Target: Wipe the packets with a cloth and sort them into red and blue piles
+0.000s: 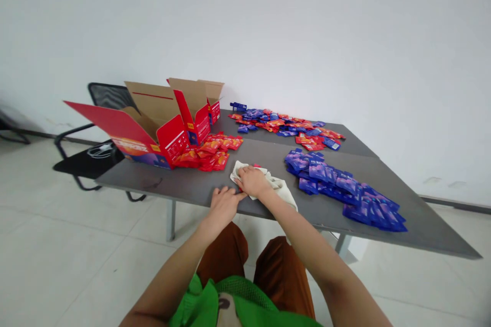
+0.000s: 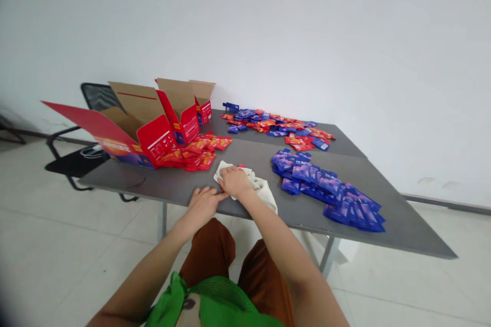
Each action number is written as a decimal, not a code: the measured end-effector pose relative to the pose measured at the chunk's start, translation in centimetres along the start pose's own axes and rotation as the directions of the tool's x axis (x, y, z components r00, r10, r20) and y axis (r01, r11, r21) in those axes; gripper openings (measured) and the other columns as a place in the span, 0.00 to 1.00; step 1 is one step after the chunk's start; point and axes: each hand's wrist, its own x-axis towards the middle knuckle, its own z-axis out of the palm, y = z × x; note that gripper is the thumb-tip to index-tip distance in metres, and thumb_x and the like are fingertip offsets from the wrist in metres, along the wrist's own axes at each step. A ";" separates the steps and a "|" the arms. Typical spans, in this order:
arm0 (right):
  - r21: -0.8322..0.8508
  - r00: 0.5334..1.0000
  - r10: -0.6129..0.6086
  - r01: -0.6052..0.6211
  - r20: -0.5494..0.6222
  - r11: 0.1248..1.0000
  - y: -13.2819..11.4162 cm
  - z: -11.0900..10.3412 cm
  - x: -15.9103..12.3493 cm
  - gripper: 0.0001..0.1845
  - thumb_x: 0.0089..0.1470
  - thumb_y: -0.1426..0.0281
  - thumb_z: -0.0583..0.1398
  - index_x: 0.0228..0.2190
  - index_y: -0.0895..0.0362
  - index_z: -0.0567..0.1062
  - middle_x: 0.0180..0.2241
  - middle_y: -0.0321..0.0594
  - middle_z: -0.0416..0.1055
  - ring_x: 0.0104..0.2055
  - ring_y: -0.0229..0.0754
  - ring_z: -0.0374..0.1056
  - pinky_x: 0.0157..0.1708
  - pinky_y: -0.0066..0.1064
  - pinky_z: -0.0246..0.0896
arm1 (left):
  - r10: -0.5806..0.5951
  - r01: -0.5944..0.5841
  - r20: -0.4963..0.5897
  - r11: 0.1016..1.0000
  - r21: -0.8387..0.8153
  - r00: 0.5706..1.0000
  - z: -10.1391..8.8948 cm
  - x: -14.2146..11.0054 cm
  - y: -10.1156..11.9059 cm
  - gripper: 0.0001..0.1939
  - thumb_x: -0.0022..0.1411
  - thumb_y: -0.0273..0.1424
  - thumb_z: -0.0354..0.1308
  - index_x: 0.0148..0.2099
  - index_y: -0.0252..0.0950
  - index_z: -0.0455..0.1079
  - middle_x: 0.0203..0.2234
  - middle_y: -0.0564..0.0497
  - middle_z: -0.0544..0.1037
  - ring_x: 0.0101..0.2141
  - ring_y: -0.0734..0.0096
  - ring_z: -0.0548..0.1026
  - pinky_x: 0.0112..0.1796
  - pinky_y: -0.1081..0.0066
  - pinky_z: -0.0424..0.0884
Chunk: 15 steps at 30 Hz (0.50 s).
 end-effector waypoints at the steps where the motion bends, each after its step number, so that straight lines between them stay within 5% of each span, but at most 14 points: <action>1: 0.001 1.000 0.000 0.000 0.004 1.000 -0.2 0.0 0.0 0.19 0.61 0.57 0.53 0.46 0.57 0.69 0.48 0.47 0.71 0.53 0.47 0.63 0.52 0.34 0.53 | -0.001 0.001 -0.002 1.000 -0.011 1.000 0.0 0.1 0.1 0.25 0.63 0.24 0.45 0.55 0.55 0.70 0.36 0.46 0.78 0.40 0.58 0.70 0.42 0.60 0.58; 6: -0.002 0.978 0.203 -0.203 0.039 0.979 1.7 -0.3 2.2 0.18 0.63 0.58 0.51 0.45 0.57 0.70 0.47 0.48 0.72 0.52 0.46 0.66 0.48 0.33 0.58 | -0.088 0.084 -0.032 0.991 -0.100 0.996 0.9 0.6 0.6 0.22 0.62 0.24 0.46 0.52 0.47 0.73 0.30 0.43 0.79 0.34 0.58 0.73 0.39 0.60 0.60; 11: 0.023 0.870 0.485 -0.488 0.089 0.872 5.2 -1.5 4.7 0.19 0.63 0.62 0.50 0.48 0.61 0.70 0.46 0.55 0.72 0.48 0.46 0.70 0.43 0.33 0.61 | -0.140 0.108 -0.291 0.987 -0.121 0.947 2.1 0.0 1.4 0.15 0.64 0.27 0.47 0.42 0.39 0.76 0.31 0.44 0.79 0.37 0.60 0.72 0.40 0.61 0.60; 15: 0.100 0.831 0.553 -0.556 0.060 0.825 6.1 -2.7 4.6 0.20 0.63 0.62 0.49 0.48 0.61 0.71 0.46 0.56 0.73 0.47 0.49 0.70 0.41 0.34 0.61 | -0.253 0.237 -0.354 0.968 -0.087 0.900 0.3 0.5 2.8 0.22 0.62 0.37 0.53 0.55 0.30 0.68 0.45 0.36 0.75 0.44 0.51 0.69 0.43 0.56 0.61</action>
